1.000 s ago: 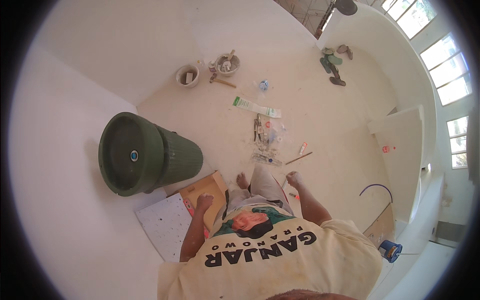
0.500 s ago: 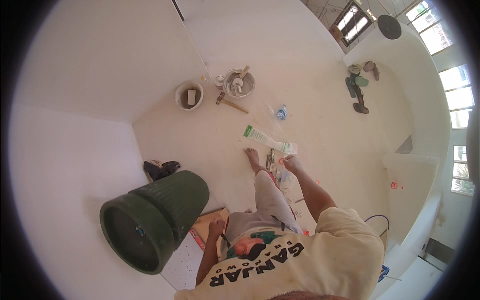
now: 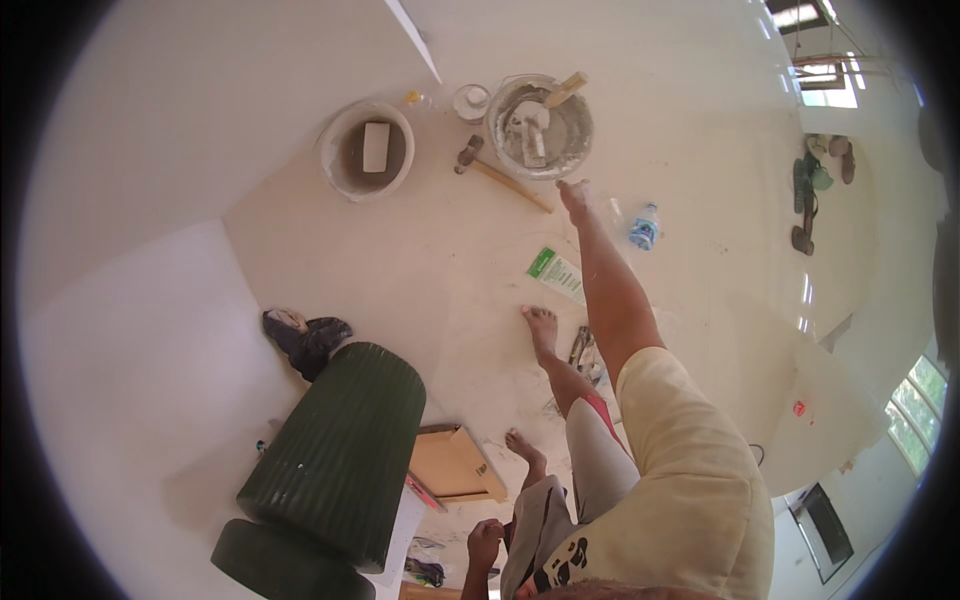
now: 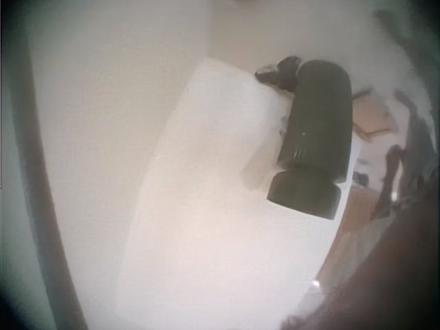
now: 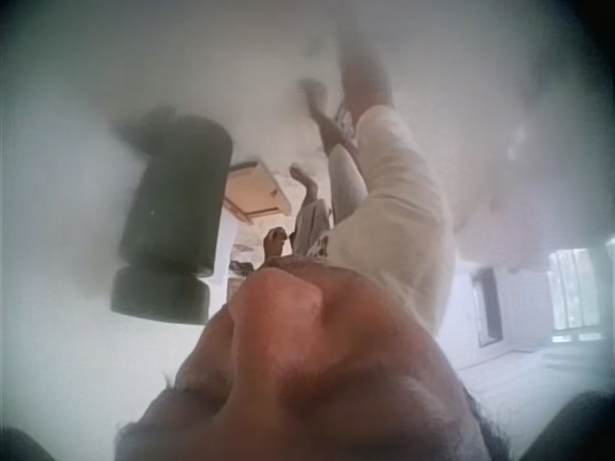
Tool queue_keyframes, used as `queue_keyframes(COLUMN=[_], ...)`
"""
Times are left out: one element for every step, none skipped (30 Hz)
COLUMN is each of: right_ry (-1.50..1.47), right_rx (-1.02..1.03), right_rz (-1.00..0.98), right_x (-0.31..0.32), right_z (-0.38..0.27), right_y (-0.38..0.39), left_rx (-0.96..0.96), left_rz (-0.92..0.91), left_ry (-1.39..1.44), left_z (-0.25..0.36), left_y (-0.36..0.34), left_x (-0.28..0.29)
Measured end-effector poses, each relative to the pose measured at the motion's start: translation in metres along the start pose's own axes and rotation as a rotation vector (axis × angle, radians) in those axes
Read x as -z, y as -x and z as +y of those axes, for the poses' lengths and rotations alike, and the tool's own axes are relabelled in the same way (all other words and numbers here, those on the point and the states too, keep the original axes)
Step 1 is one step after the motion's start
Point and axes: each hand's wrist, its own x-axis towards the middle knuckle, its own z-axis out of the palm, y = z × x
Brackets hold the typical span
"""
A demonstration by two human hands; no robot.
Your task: The person installs white speckled floor tiles in a room under renovation. They position a tile on the floor, press it down, and then use a trowel to apply adhesive from a bucket to the floor surface.
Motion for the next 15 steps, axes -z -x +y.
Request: queue_keyframes(right_ry=[-0.135,-0.269,-0.392,-0.516,-0.633,-0.751,-0.783,-0.899,-0.994,-1.017,-1.012,-1.035,-1.063,-0.890,-0.861], right_rx=[-0.066,-0.131,-0.157,-0.187,-0.194,-0.196,-0.164,-0.071,-0.073,-0.124,-0.158,-0.182,-0.199,0.072,0.106], right_rz=[-0.088,-0.170,-0.206,-0.239,-0.227,-0.213,-0.176,-0.301,-0.450,-0.399,-0.339,-0.321,-0.301,-0.268,-0.306], right_x=[-0.014,-0.020,-0.030,-0.037,-0.052,-0.064,-0.060,-0.050,-0.068,-0.074,-0.064,-0.059,-0.050,-0.027,-0.024], right_z=[0.003,0.013,0.017,0.020,0.026,0.027,0.027,0.038,0.033,0.021,0.015,0.019,0.023,0.040,0.056], right_y=[-0.026,-0.057,-0.071,-0.084,-0.085,-0.086,-0.097,-0.111,-0.088,-0.076,-0.079,-0.071,-0.064,-0.074,-0.062], left_rx=[0.018,0.033,0.052,0.012,-0.016,-0.050,-0.050,-0.072,-0.056,-0.056,-0.027,-0.021,-0.024,-0.063,-0.057], left_rz=[0.002,-0.001,0.004,0.001,0.016,0.030,0.020,0.015,0.059,0.074,0.066,0.070,0.072,0.050,0.053], left_ry=[-0.033,-0.065,-0.084,-0.107,-0.128,-0.147,-0.159,-0.202,-0.232,-0.274,-0.265,-0.285,-0.307,-0.335,-0.321], left_z=[0.007,0.011,0.014,0.012,0.001,-0.008,0.003,0.004,-0.003,-0.005,0.006,0.007,0.008,0.013,0.012], left_y=[-0.007,-0.012,-0.016,-0.025,-0.029,-0.030,-0.036,-0.042,-0.032,-0.027,-0.025,-0.017,-0.012,-0.019,-0.016], left_x=[-0.001,0.000,-0.003,-0.006,-0.005,-0.006,-0.009,-0.012,-0.015,-0.017,-0.016,-0.015,-0.014,-0.013,-0.012])
